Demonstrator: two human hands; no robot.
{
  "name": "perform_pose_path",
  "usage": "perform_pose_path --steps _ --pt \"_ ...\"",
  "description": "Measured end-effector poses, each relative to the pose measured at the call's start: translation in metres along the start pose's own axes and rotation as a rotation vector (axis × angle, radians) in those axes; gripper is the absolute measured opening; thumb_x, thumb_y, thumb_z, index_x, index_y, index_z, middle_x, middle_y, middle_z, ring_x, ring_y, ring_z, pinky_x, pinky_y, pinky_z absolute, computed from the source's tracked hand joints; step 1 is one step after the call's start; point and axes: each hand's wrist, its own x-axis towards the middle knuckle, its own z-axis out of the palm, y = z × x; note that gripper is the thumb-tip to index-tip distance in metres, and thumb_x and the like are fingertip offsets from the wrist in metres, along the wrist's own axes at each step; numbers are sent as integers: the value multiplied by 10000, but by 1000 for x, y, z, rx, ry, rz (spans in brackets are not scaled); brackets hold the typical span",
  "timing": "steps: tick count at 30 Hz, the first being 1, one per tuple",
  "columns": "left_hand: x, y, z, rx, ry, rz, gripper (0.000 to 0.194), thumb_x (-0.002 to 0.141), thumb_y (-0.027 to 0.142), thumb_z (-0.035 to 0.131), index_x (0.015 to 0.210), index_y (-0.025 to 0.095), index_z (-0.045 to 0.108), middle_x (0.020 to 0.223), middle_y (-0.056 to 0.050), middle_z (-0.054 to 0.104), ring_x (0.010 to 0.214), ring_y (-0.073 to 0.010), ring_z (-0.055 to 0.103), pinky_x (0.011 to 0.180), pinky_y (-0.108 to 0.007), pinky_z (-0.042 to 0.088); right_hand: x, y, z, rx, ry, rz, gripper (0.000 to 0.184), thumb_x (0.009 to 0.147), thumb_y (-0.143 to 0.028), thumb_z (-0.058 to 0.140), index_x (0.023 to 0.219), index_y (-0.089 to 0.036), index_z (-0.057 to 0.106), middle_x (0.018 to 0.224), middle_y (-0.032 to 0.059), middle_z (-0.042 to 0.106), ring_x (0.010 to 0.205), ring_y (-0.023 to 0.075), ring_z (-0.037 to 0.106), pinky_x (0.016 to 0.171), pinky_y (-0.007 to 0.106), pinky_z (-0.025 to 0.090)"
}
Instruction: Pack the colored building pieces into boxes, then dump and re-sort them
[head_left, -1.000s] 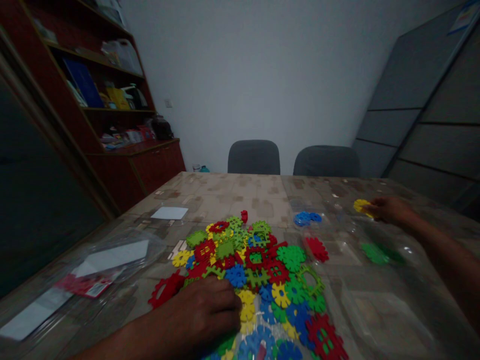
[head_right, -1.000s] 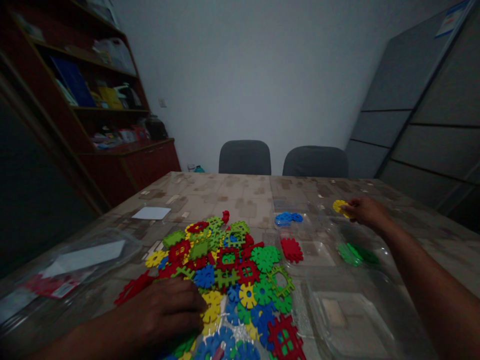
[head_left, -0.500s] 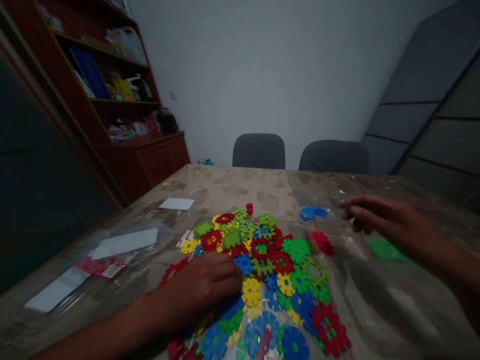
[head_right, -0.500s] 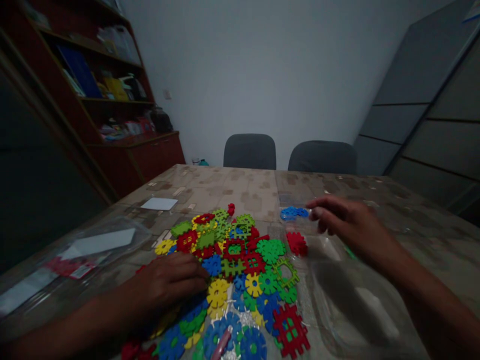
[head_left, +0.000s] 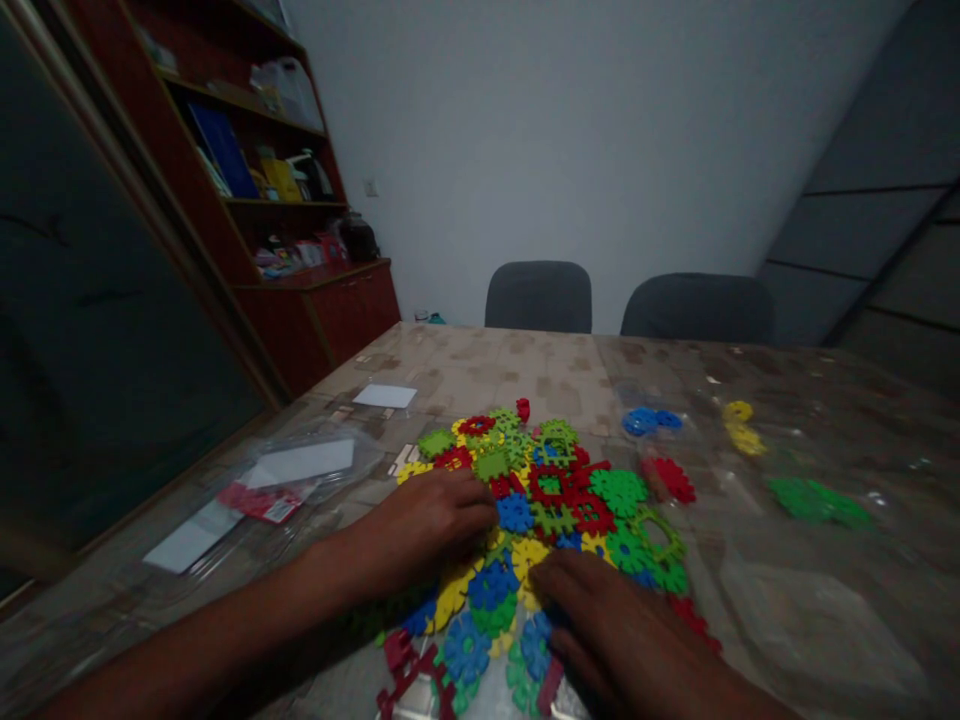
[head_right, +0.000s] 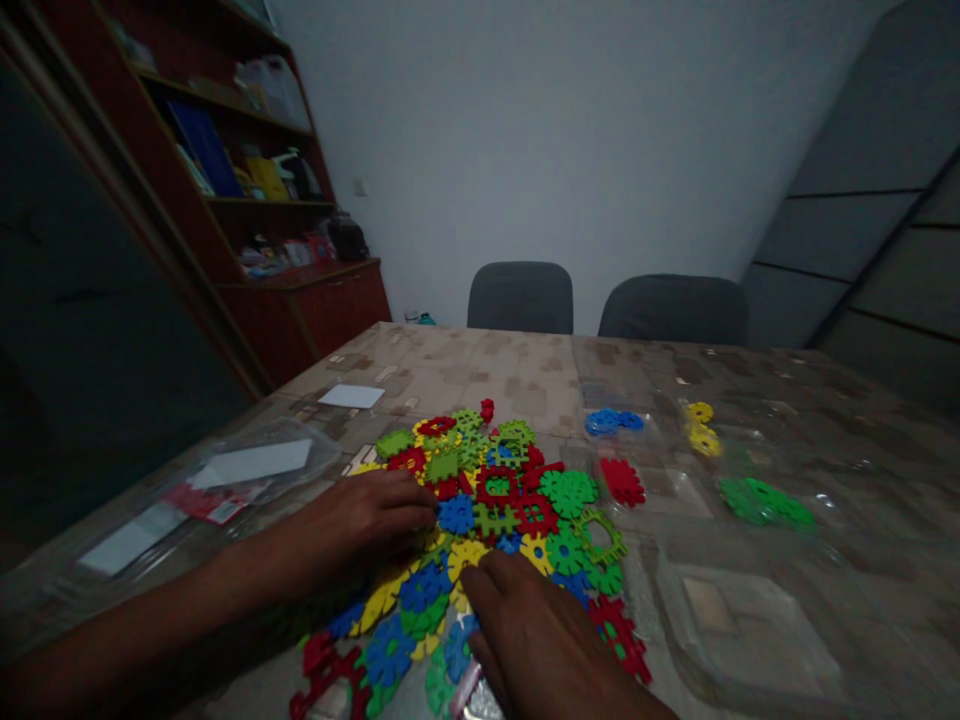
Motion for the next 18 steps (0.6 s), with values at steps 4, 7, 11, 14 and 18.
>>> perform_pose_path --steps 4,7,11,14,18 --pt "-2 -2 0 13 0 -38 182 999 146 488 1012 179 666 931 -68 674 843 -189 630 726 -278 474 17 -18 8 10 93 -6 273 920 -189 536 1171 -246 628 1147 87 682 961 227 640 775 308 506" --pt "-3 -3 -1 19 -18 -50 181 995 143 491 994 178 669 911 -63 673 806 -182 630 699 -267 467 23 -19 15 54 121 35 236 963 -190 474 1110 -238 653 1052 83 698 869 207 646 712 293 493" --pt "-3 -2 -2 6 -39 -42 165 991 145 506 951 175 662 898 -57 672 802 -174 631 689 -253 463 22 -1 18 107 56 99 238 973 -172 451 868 -210 661 898 50 701 735 167 639 626 264 442" --pt "-3 -2 -2 -11 -45 -42 166 991 141 511 914 171 655 874 -50 666 779 -162 625 681 -246 464 20 13 13 145 58 99 236 967 -182 471 785 -205 620 809 33 691 694 161 630 606 269 410" --pt "-4 -3 0 -15 -23 -38 157 985 140 522 903 175 651 880 -50 666 794 -166 630 703 -254 479 18 17 5 163 62 94 198 943 -159 488 785 -216 593 796 30 686 694 170 621 614 290 400"
